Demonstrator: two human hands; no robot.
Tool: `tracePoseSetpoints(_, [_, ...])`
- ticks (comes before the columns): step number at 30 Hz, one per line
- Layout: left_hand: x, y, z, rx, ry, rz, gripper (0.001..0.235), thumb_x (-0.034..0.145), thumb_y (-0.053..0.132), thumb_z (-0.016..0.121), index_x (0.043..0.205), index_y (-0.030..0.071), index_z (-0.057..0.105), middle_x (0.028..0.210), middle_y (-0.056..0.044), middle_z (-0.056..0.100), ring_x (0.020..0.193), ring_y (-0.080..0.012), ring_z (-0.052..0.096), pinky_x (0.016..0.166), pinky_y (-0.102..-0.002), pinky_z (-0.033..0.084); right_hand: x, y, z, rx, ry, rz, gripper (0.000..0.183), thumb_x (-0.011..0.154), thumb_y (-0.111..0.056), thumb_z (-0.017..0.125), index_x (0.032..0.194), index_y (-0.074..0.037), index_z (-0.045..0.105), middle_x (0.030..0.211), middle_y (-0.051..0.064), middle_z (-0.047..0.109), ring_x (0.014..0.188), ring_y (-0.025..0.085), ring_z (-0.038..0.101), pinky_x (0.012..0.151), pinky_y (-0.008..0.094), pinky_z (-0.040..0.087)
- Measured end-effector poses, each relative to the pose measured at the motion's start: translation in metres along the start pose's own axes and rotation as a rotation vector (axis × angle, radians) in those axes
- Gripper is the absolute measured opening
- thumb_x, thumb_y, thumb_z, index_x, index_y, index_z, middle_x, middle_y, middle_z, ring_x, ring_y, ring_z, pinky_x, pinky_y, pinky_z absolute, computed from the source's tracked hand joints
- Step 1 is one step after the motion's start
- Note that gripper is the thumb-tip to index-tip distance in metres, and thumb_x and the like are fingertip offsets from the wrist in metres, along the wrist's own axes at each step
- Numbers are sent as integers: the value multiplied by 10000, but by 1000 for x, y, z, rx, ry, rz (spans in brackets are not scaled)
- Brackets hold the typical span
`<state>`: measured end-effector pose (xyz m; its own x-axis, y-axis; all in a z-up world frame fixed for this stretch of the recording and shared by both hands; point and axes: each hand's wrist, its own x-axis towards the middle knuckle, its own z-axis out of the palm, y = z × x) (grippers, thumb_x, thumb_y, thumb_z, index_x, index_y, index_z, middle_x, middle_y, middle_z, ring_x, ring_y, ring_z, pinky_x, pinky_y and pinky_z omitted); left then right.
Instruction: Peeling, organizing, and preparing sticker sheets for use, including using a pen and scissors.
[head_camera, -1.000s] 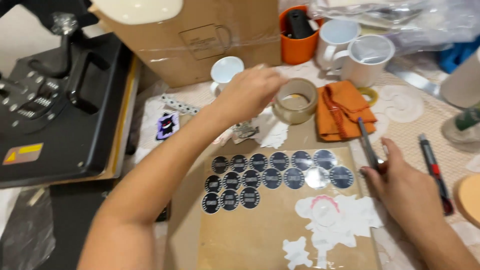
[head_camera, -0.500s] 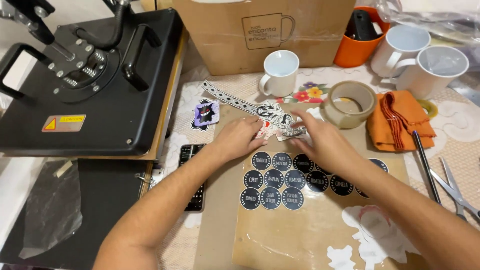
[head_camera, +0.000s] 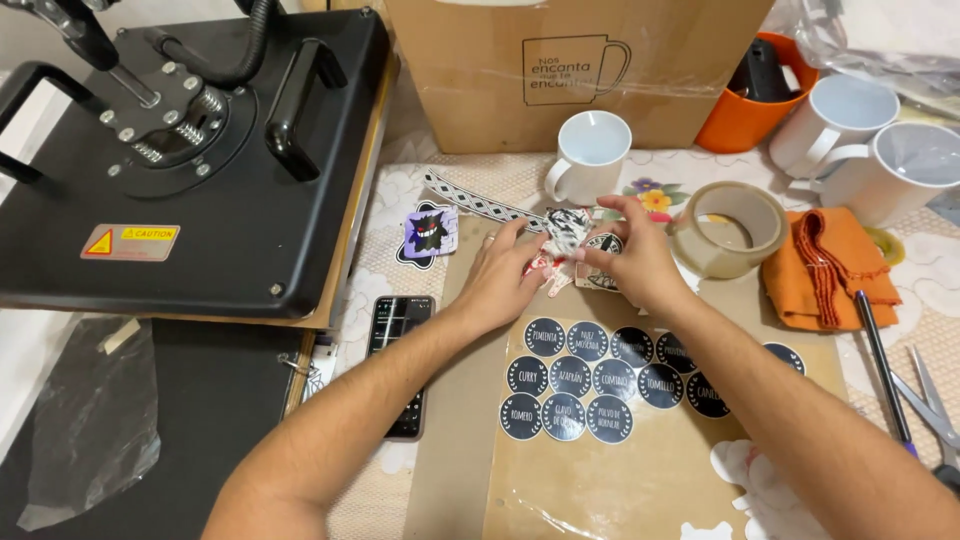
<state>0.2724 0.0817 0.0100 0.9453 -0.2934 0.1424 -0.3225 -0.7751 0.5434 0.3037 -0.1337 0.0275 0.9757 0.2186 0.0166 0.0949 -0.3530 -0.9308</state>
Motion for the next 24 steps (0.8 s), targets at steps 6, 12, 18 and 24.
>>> tracePoseSetpoints(6, [19,-27,26,-126,138,-74,283,819,219,776,1098,174,761,1119,-65,631,1089,-363,623,963,-451,493,-2,-2,0,-374,39,-75,807,742,-111,844,1437,-111,434,1017,65,757,1086,357,667,965,492,490])
tracePoseSetpoints(12, [26,-26,26,158,126,143,152,851,234,748,974,154,785,993,-75,660,977,-321,620,883,-434,489,-9,-30,6,-665,-100,-194,987,778,-161,844,1581,-81,276,1214,230,683,1089,442,655,958,554,529])
tracePoseSetpoints(18, [42,-59,52,668,188,610,72,873,217,631,804,218,650,862,38,582,932,-153,608,743,-233,506,-3,-10,7,-770,-118,-248,902,883,-256,734,1583,-76,193,1198,204,709,1076,445,674,951,554,531])
tracePoseSetpoints(24, [49,-48,20,725,78,856,24,788,140,651,766,131,645,766,-9,609,831,-192,645,725,-297,553,-3,-5,-1,-790,-145,-278,1005,843,-392,748,1595,-74,163,1228,167,708,1077,421,683,961,528,535])
